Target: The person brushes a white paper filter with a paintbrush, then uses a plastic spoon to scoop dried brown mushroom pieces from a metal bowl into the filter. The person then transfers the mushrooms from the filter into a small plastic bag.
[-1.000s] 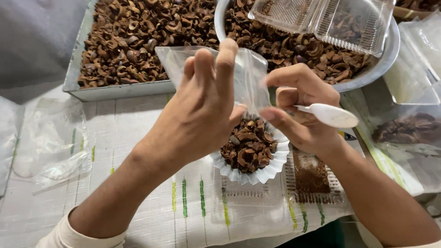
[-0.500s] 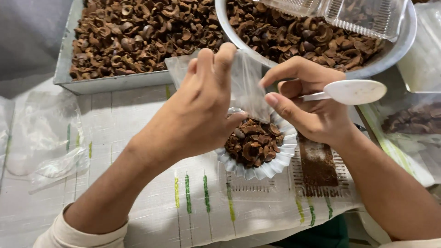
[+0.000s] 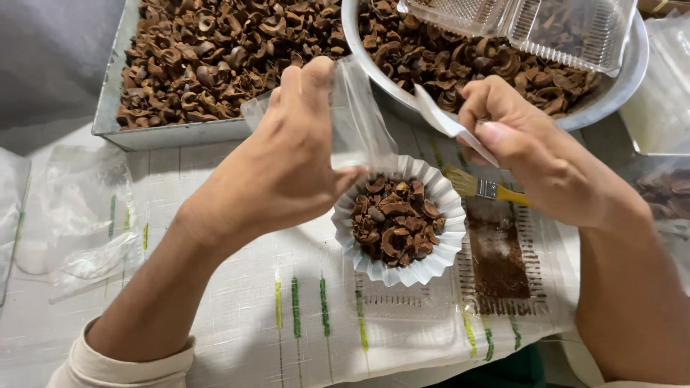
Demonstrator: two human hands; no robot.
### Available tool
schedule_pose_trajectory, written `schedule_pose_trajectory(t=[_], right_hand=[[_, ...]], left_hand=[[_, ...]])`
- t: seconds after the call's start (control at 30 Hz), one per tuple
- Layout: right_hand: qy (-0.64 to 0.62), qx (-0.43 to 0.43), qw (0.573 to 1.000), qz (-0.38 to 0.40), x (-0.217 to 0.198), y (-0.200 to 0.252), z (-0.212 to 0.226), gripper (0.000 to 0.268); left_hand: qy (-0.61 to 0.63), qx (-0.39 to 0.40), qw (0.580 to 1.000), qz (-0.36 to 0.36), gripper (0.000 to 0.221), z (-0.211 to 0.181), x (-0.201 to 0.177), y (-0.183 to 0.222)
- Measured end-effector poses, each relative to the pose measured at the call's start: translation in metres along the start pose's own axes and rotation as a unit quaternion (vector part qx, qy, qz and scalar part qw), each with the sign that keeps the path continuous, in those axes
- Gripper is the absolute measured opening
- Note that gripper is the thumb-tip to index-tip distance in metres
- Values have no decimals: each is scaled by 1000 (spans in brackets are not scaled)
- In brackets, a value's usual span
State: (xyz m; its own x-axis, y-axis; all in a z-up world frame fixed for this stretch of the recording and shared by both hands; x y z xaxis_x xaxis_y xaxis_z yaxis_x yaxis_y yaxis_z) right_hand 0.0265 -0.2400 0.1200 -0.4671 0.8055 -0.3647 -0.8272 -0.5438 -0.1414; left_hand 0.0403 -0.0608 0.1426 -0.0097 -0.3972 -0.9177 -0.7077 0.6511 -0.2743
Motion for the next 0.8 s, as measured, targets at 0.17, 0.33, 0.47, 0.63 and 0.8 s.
schedule_pose_trajectory(t=[0.17, 0.33, 0.47, 0.63, 0.8], right_hand=[[153, -134, 979, -6, 4, 5, 43, 10], [126, -112, 981, -100, -14, 8, 38, 14], [-127, -133, 968, -168, -29, 6, 26, 13], [-210, -113, 932, -272, -63, 14, -11, 11], [-182, -150, 919, -314, -64, 18, -14, 13]], left_hand=[[102, 54, 993, 6, 80, 1, -5, -1], [178, 29, 983, 46, 63, -3, -4, -1], [194, 16, 979, 61, 64, -1, 1, -1], [211, -31, 973, 90, 58, -3, 4, -2], [221, -63, 965, 124, 53, -5, 10, 1]])
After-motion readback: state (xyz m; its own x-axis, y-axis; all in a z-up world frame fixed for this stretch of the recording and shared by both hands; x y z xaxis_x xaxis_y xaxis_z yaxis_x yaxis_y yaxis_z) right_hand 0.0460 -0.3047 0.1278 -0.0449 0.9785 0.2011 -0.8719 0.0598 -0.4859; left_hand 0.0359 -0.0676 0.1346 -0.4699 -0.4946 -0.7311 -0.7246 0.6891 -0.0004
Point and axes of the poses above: each hand's wrist, its own y-axis away from the middle knuckle, its own x-axis out of the palm, z = x × y, the point moved 10 cm from there along -y, towards the middle knuckle, and after that the axes turned 3 degrees about z, right-handed, at the moved point
